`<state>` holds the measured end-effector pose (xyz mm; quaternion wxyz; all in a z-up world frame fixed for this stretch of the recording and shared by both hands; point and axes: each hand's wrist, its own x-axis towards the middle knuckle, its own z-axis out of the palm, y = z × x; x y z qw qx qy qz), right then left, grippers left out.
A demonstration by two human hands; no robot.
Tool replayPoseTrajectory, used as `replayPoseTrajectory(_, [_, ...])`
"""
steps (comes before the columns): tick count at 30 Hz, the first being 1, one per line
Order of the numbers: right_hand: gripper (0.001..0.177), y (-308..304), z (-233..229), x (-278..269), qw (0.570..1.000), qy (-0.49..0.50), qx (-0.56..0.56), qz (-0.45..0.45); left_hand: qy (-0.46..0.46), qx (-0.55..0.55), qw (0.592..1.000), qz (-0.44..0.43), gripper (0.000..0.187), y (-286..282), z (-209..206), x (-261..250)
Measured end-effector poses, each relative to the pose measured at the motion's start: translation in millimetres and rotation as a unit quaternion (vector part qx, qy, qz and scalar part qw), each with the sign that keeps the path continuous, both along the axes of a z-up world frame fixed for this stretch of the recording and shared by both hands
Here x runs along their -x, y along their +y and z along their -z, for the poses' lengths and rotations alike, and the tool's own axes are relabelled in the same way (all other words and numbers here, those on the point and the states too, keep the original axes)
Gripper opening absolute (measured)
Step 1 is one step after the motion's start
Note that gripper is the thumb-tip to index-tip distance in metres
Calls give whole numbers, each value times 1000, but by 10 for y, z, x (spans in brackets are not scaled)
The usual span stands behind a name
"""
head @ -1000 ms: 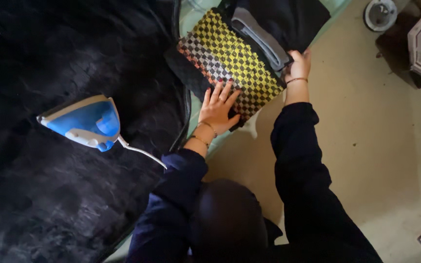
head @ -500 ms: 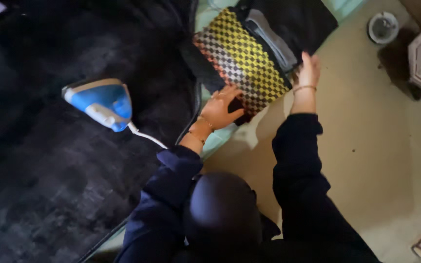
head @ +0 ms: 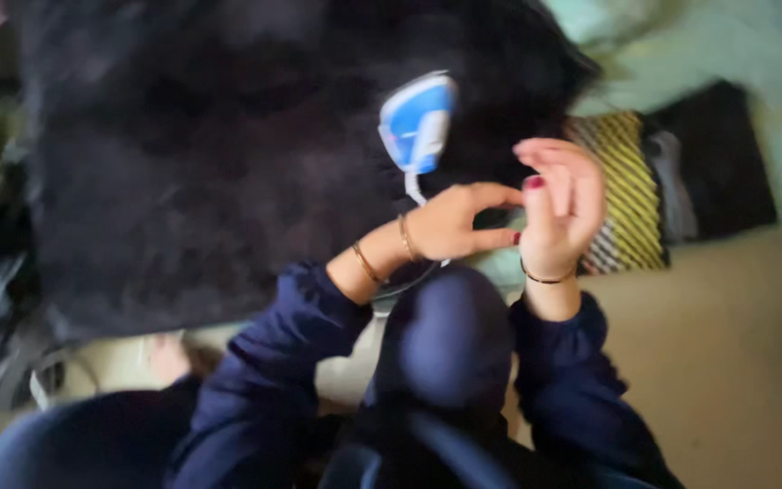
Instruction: The person irons a black jacket laid on a bed, smoothing the fabric with one hand while using an iron with the other. They then flip the jacket to iron the green inner lining, continuing to press the fabric until the end of the clip.
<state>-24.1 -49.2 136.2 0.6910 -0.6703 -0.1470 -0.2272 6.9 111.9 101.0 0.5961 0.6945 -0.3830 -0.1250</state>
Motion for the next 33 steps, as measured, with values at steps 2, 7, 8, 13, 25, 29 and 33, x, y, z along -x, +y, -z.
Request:
replayPoseTrajectory(2, [26,465,-453,-45,982,-9,123,-140,-57,-52,996,-37,44,520,-213,3])
replayPoseTrajectory(7, [28,1804,-846,-490,822,-112,411,-378,-20,-289,941,-174,50,2268,-391,215])
replayPoseTrajectory(8, [31,2040,-822,-529,787,-123,445,-410,-17,-318,927,-196,54,2621,-367,309])
replayPoseTrajectory(13, [40,3214,-294,-654,646,-132,573,-487,129,-507,792,-313,58,3994,-217,1003])
replayPoseTrajectory(25, [59,4226,2515,602,786,-95,590,-160,185,-341,784,-485,43,5250,1669,1862])
replayPoseTrajectory(29, [60,4185,2493,686,787,-60,595,-155,209,-131,737,-630,45,5024,1946,1891])
replayPoseTrajectory(33, [61,4140,2463,712,787,-60,598,-142,14,-178,615,-768,32,5194,1813,1726])
